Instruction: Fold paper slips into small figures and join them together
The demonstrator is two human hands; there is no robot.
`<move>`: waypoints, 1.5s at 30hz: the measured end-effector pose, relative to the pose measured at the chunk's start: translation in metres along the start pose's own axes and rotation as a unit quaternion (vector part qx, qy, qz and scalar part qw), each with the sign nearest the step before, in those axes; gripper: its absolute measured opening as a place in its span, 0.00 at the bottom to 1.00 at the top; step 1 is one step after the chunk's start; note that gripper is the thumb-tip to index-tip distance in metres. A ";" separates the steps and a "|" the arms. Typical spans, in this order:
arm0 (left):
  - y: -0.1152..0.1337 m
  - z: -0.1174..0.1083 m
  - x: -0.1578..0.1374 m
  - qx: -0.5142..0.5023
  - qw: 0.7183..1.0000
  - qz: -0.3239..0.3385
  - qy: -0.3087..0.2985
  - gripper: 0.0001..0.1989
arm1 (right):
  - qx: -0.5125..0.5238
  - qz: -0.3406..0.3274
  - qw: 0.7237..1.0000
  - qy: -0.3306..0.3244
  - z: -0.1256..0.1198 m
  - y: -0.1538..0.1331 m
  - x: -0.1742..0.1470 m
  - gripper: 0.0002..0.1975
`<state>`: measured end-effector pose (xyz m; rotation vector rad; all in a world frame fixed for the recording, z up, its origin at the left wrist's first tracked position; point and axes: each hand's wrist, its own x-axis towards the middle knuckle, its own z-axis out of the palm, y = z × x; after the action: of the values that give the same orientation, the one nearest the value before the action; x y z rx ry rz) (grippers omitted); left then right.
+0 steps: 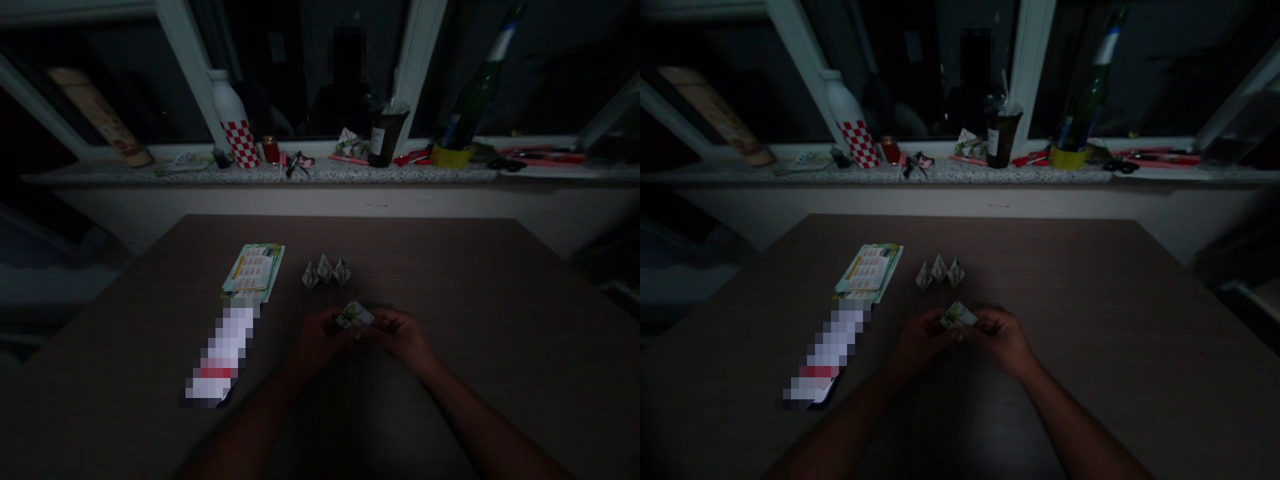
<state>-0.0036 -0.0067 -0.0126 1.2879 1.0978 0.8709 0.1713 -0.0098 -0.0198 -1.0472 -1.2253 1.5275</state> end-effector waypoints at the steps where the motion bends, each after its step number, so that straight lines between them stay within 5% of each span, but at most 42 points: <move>1: 0.001 -0.001 -0.001 0.018 1.000 0.007 0.007 0.15 | -0.004 -0.007 1.000 0.007 -0.001 0.000 0.001 0.14; 9: -0.001 -0.006 -0.004 0.073 0.996 0.050 0.031 0.15 | -0.019 -0.066 0.997 0.028 -0.015 -0.001 0.001 0.11; 17: -0.002 0.000 0.001 -0.167 0.986 0.008 0.008 0.26 | -0.030 -0.084 0.991 0.104 -0.014 0.001 0.001 0.10; 24: 0.005 0.017 0.000 -0.037 0.999 -0.030 0.002 0.14 | 0.000 -0.086 0.994 0.066 -0.010 -0.004 -0.005 0.22; 29: 0.005 0.013 -0.003 -0.018 0.999 0.003 0.033 0.13 | -0.060 -0.014 0.998 0.011 -0.008 -0.006 -0.007 0.12; 45: 0.008 -0.007 -0.003 0.042 0.997 0.028 -0.054 0.13 | -0.022 -0.022 0.999 0.026 0.003 -0.001 -0.005 0.11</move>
<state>-0.0104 -0.0063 -0.0039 1.4244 1.0264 0.7953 0.1698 -0.0154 -0.0182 -1.0752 -1.2432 1.4362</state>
